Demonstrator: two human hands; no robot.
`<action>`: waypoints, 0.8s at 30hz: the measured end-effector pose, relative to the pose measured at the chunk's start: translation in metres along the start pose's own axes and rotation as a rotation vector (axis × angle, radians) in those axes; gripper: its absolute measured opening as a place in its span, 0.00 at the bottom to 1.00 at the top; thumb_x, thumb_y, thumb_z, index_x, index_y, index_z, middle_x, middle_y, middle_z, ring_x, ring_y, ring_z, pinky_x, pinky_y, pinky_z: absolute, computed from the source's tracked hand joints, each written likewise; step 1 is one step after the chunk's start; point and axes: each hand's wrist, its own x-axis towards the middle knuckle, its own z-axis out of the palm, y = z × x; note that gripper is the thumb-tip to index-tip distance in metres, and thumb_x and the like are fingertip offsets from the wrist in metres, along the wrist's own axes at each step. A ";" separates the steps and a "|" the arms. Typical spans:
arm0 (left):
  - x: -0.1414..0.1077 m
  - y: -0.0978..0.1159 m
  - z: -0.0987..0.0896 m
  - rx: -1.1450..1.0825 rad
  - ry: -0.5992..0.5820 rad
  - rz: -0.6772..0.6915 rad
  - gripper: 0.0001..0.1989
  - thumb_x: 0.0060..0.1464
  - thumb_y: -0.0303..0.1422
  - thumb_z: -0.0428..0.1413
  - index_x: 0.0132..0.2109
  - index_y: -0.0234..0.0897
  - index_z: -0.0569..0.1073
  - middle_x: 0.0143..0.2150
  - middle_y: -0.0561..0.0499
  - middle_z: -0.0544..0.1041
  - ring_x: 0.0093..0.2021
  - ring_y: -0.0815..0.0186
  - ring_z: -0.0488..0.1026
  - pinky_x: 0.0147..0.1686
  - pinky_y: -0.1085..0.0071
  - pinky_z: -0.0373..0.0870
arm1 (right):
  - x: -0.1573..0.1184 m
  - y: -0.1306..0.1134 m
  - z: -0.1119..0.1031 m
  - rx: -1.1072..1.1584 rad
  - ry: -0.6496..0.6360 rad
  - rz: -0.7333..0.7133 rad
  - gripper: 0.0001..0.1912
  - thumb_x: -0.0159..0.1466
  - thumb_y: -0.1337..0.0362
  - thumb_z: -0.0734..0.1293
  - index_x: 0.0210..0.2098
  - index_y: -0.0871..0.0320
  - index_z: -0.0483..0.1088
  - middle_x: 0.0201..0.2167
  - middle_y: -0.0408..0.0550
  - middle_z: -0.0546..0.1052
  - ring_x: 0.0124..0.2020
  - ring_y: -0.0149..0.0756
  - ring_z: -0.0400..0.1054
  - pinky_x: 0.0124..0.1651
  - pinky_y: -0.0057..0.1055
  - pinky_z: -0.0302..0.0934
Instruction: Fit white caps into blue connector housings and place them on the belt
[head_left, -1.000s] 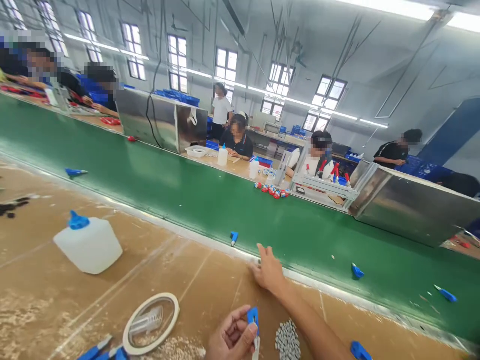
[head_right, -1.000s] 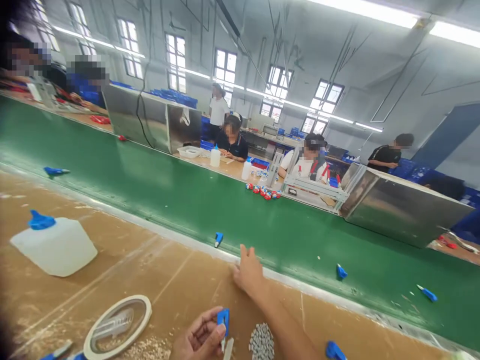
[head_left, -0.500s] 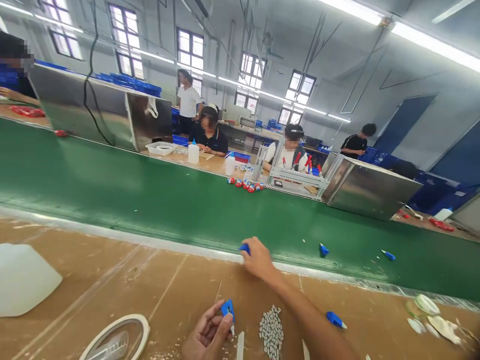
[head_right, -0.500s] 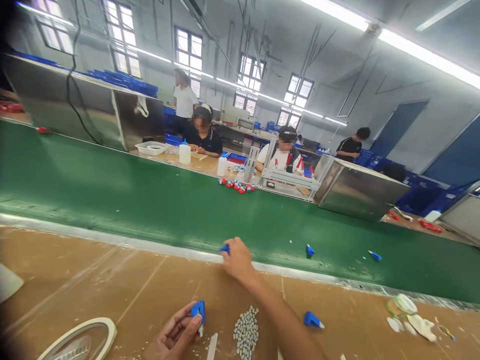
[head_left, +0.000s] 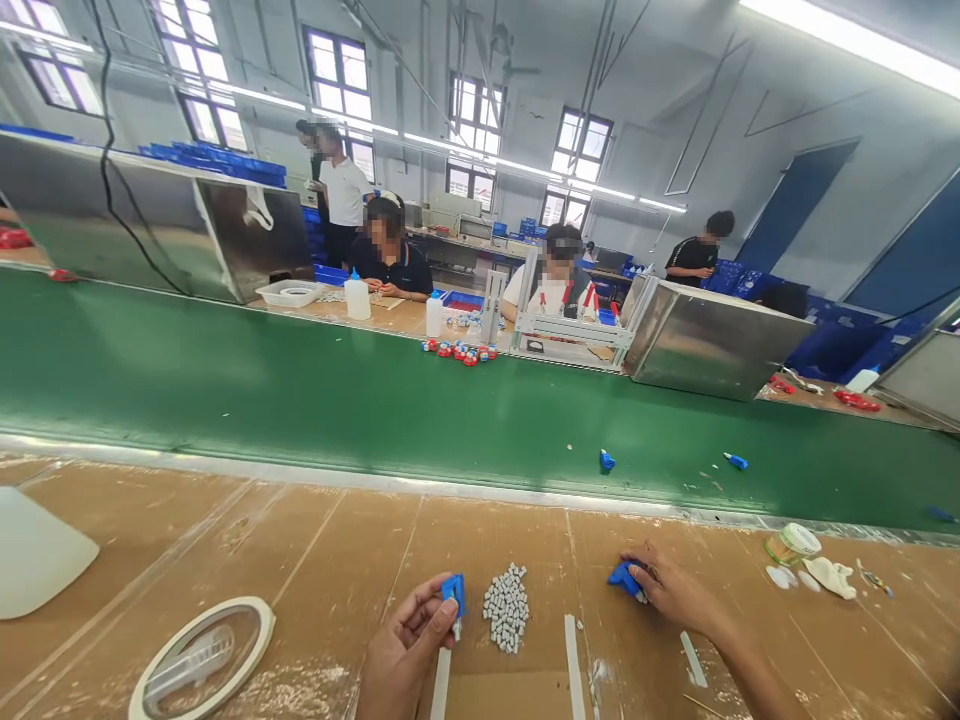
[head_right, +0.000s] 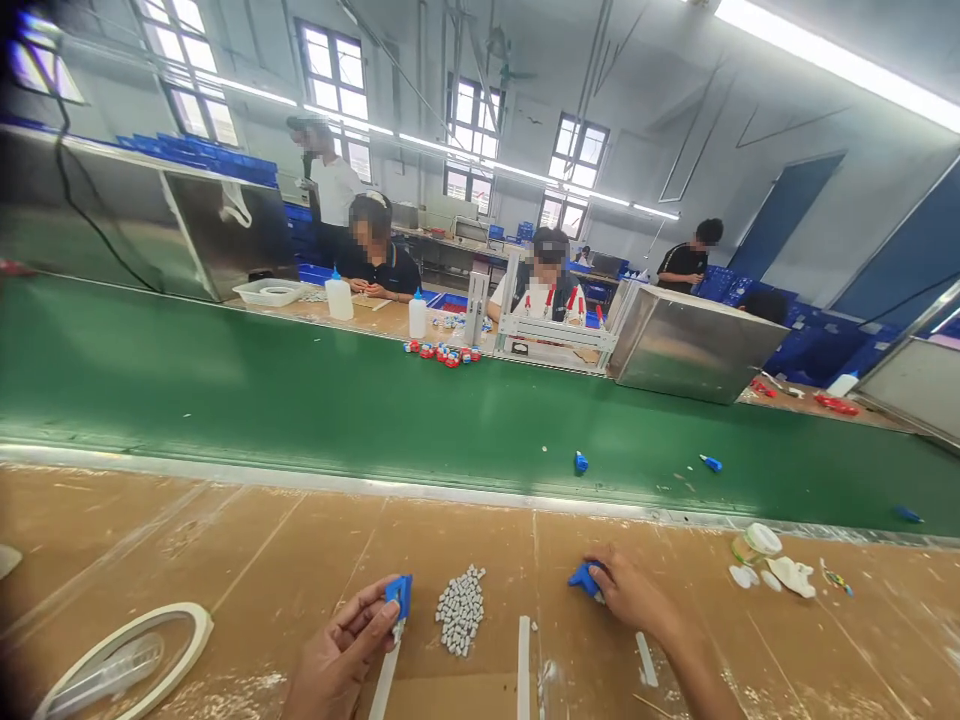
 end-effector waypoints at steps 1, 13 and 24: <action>-0.001 0.000 0.002 -0.033 -0.022 -0.029 0.28 0.27 0.43 0.75 0.37 0.32 0.83 0.27 0.50 0.80 0.24 0.70 0.71 0.24 0.77 0.70 | -0.003 0.002 -0.001 0.018 0.006 0.002 0.17 0.64 0.62 0.61 0.46 0.53 0.79 0.44 0.52 0.83 0.49 0.49 0.76 0.53 0.42 0.68; 0.019 -0.011 0.030 -0.356 -0.283 -0.337 0.19 0.38 0.31 0.73 0.40 0.32 0.82 0.27 0.50 0.77 0.24 0.74 0.72 0.24 0.82 0.69 | 0.103 -0.048 0.008 -0.115 0.202 0.174 0.15 0.69 0.61 0.66 0.53 0.58 0.70 0.50 0.51 0.76 0.46 0.42 0.74 0.49 0.45 0.69; 0.023 0.000 0.015 -0.345 -0.346 -0.333 0.22 0.37 0.36 0.73 0.42 0.32 0.82 0.32 0.46 0.79 0.25 0.72 0.71 0.27 0.78 0.70 | 0.158 -0.045 0.003 -0.193 0.020 0.106 0.14 0.69 0.61 0.67 0.53 0.58 0.70 0.52 0.51 0.75 0.47 0.43 0.74 0.48 0.46 0.71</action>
